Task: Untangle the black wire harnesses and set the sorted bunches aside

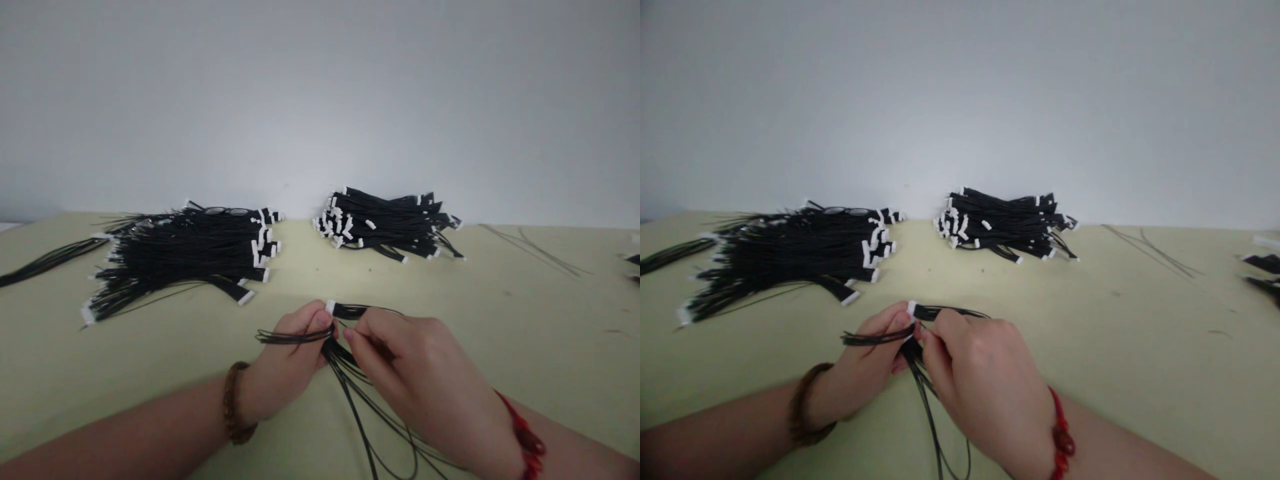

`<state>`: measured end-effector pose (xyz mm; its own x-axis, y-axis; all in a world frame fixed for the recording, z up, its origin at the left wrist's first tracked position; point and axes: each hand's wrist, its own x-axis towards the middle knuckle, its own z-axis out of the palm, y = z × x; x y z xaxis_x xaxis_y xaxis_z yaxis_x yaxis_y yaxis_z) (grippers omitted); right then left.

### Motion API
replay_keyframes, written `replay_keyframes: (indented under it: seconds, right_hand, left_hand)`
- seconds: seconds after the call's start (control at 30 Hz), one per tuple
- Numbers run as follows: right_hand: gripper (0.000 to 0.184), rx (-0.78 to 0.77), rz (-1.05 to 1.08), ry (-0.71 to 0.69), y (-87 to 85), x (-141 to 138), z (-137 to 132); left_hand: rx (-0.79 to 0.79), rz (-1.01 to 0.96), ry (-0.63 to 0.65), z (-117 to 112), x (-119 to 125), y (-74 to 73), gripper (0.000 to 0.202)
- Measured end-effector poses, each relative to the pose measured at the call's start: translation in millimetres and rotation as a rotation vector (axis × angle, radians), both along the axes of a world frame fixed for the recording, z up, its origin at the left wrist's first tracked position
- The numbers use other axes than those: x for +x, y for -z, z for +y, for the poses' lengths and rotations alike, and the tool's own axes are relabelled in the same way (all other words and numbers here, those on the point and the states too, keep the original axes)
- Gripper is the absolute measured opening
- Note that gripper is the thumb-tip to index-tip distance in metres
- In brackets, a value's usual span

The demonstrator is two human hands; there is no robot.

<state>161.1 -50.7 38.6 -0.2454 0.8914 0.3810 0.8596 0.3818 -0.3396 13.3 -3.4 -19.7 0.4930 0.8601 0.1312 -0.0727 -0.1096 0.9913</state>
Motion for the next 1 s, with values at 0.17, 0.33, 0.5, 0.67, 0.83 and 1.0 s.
replay_keyframes:
  seconds: [0.17,0.33,0.5,0.67,0.83,1.0]
  right_hand:
    - [0.026,0.005,-0.019,0.0,0.1,-0.8,0.8]
    - [0.026,0.0,-0.024,0.013,-2.4,1.3,0.7]
    - [0.025,0.056,-0.093,-0.027,-0.3,1.0,-0.2]
    - [0.024,0.152,-0.146,-0.037,1.6,-0.4,-1.8]
    - [0.023,0.154,-0.122,-0.061,-3.4,0.6,-4.4]
    - [0.022,0.188,-0.186,-0.086,-0.9,0.7,-3.0]
  left_hand:
    - [0.062,0.056,0.009,1.3,-2.3,0.1,0.033]
    - [0.188,0.16,0.003,2.1,-5.1,-3.0,0.033]
    - [0.276,0.229,-0.047,1.5,-5.8,-4.1,0.033]
    - [0.278,0.216,-0.017,0.6,-6.0,-5.9,0.032]
    - [0.335,0.257,0.01,1.4,-8.4,-6.0,0.031]
    - [0.352,0.277,0.015,1.8,-9.9,-4.7,0.03]
